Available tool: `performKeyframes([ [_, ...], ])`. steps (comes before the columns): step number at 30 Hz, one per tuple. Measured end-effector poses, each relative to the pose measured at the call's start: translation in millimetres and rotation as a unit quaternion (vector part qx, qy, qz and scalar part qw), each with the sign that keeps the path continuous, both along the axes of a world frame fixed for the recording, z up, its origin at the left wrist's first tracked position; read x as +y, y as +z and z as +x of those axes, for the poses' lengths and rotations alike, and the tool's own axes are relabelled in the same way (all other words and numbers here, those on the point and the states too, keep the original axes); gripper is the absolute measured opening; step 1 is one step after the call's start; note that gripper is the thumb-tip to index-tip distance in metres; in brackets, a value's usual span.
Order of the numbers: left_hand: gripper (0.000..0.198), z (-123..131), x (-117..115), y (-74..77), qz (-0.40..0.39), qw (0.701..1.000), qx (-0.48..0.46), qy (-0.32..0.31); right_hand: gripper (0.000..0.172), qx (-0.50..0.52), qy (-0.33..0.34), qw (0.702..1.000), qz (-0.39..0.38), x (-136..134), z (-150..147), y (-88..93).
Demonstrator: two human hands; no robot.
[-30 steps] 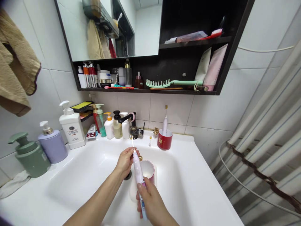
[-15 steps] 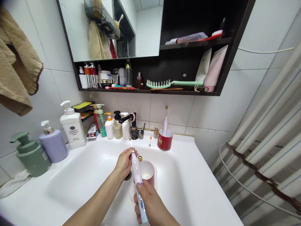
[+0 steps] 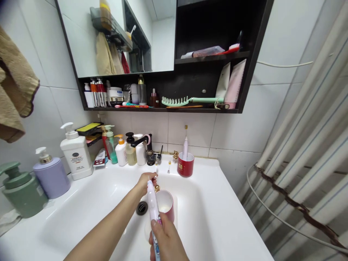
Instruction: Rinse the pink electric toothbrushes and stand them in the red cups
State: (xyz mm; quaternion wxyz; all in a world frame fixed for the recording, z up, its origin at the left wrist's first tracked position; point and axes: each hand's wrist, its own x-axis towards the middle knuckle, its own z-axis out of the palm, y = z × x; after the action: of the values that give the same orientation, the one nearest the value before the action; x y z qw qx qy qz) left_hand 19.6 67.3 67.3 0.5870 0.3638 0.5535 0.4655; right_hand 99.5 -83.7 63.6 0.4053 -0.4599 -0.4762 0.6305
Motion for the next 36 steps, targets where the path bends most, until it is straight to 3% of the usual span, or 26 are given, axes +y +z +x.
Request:
performKeyframes([
  [5, 0.025, 26, 40, -0.6, -0.021, 0.981, 0.187, -0.057, 0.047, -0.019, -0.014, 0.999, 0.024, 3, 4, 0.1],
  [9, 0.017, 37, 61, -2.2, 0.005, 0.950, 0.307, -0.059, 0.053, -0.036, -0.028, 0.997, 0.062, 6, 4, -4.8],
  [13, 0.013, 39, 65, -1.6, 0.061, 0.915, 0.396, -0.039, 0.047, -0.037, -0.030, 0.996, 0.074, 9, 6, -5.4],
  [17, 0.016, 46, 53, 0.1, 0.155, 0.883, 0.442, -0.018, 0.044, -0.028, -0.041, 0.997, 0.065, 7, 7, 2.5],
  [21, 0.017, 61, 40, 0.4, 0.200, 0.879, 0.430, -0.045, 0.049, 0.004, -0.063, 0.997, 0.048, 5, 7, 10.8],
  [27, 0.015, 67, 35, 7.6, 0.184, 0.921, 0.342, -0.039, 0.044, 0.013, -0.076, 0.996, 0.034, 6, 8, 11.9],
  [30, 0.014, 50, 22, 11.9, 0.153, 0.951, 0.267, -0.036, 0.043, 0.015, -0.072, 0.997, 0.035, 6, 9, 10.4],
  [36, 0.014, -2, -29, 17.5, 0.072, 0.994, 0.072, -0.046, 0.049, -0.006, -0.027, 0.999, 0.021, 3, 4, -3.0],
])
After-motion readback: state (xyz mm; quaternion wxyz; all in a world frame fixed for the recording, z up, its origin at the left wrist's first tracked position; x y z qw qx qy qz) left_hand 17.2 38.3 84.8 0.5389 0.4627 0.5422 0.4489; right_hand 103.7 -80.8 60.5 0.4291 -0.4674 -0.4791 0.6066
